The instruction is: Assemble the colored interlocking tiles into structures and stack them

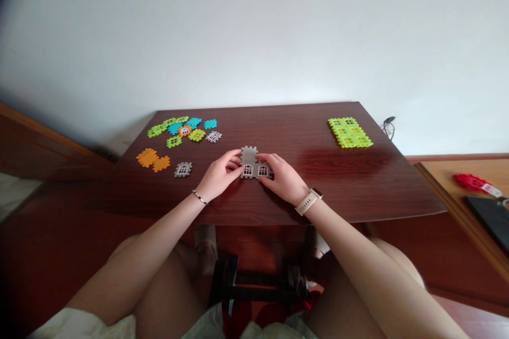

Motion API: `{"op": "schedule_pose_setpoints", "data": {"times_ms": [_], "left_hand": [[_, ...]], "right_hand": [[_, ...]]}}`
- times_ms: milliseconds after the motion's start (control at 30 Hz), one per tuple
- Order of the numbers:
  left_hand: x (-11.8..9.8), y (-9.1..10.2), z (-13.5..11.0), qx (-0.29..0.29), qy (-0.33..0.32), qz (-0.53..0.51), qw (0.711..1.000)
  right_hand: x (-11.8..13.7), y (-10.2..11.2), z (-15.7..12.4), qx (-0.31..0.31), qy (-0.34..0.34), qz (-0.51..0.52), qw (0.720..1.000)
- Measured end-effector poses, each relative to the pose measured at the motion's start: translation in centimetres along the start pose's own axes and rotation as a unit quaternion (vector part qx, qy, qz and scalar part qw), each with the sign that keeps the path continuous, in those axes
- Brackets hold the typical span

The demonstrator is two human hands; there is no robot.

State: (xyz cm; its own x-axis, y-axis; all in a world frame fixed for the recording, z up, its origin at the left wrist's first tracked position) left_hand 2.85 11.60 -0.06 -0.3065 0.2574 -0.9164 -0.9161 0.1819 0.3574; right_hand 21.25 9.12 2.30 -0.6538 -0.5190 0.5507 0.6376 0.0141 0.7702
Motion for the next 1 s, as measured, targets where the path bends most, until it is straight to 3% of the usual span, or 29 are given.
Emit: {"op": "schedule_pose_setpoints", "data": {"times_ms": [167, 400, 533, 667, 867, 1000], "left_hand": [[-3.3, -0.6, -0.9, 0.008, -0.109, 0.216, 0.97], [-3.6, -1.1, -1.0, 0.023, -0.126, 0.224, 0.966], [-3.4, -0.4, -0.5, 0.017, -0.133, 0.253, 0.958], [-2.4, 1.9, 0.7, -0.009, -0.132, 0.294, 0.947], [1.3, 6.2, 3.0, -0.055, -0.077, 0.337, 0.937], [2.9, 7.2, 3.9, -0.053, -0.063, 0.339, 0.937]], "right_hand": [[0.3, 0.0, 0.0, 0.006, 0.02, -0.057, 0.998], [0.9, 0.3, -0.1, 0.008, 0.029, -0.076, 0.997], [1.4, 0.0, -0.4, 0.021, 0.05, -0.079, 0.995], [1.3, 0.4, -0.6, 0.023, 0.051, -0.085, 0.995], [0.4, 1.2, -0.8, 0.031, 0.035, -0.097, 0.994], [0.3, 1.1, -0.9, 0.019, 0.041, -0.106, 0.993]]}}
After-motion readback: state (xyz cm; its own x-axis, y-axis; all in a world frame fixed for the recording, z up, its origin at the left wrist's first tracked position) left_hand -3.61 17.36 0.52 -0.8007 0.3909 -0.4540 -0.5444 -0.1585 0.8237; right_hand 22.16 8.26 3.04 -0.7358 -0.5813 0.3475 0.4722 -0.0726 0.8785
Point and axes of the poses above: each hand's wrist, its own z-axis towards the middle knuckle, its own y-axis out of the back of the hand, x = y × z, the point moved 10 cm from there along z, towards the middle knuckle, and after that the axes turned 11 degrees about -z, right-handed, at the moved point
